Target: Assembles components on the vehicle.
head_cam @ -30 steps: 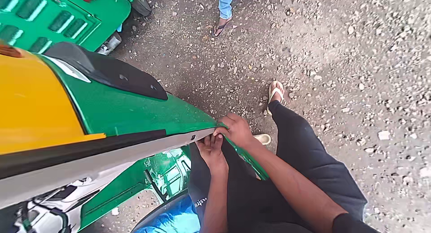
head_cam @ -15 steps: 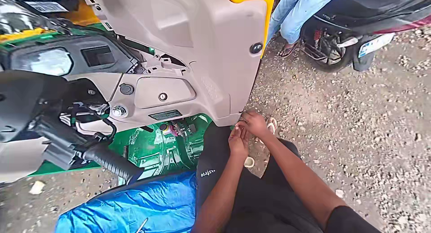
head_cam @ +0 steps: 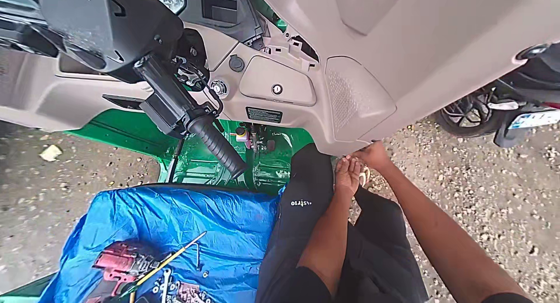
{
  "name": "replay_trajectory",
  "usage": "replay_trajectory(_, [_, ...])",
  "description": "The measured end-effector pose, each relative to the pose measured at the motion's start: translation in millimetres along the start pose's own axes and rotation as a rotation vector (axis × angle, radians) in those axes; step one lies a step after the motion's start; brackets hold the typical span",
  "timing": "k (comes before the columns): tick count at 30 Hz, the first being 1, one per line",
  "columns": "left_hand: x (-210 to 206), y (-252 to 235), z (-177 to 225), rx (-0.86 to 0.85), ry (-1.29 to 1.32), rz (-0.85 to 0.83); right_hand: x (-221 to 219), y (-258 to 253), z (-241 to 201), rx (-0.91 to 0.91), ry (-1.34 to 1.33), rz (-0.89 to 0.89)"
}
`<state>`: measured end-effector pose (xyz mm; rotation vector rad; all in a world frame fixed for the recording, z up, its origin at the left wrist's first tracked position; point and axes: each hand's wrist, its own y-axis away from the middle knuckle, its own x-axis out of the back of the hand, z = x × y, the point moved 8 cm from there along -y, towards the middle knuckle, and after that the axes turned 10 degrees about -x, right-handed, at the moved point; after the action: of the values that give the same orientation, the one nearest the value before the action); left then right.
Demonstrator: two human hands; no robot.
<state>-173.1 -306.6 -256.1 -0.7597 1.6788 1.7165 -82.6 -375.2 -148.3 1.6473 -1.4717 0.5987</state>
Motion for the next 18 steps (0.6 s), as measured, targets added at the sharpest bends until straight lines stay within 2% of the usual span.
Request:
replay_trajectory(2, [-2,-2,0,0.002,0.013,-0.002,2,1,-4,0.026,-0.04,-0.003])
replay_trajectory(4, [-4,-4,-2,-0.008,-0.039,-0.004,6,0,-5,-0.064,-0.096,-0.016])
replay_trajectory(6, [-3,-5,-4,-0.033,-0.11,-0.006,5,0,6,-0.3,-0.238,-0.064])
replay_trajectory(9, [4,-5,-5,-0.068,-0.214,-0.015,-8,7,16,-0.61,-0.665,-0.211])
replay_trajectory(12, [-1,-6,-9,-0.076,-0.219,0.003,2,3,0,-0.6,-0.84,-0.227])
replay_trajectory(15, [-3,-5,-5,-0.093,-0.213,0.046,17,1,-16,-0.586,-0.763,-0.097])
replay_trajectory(18, [0,-4,-4,-0.093,-0.264,0.084,30,-1,-25,-0.596,-0.376,-0.058])
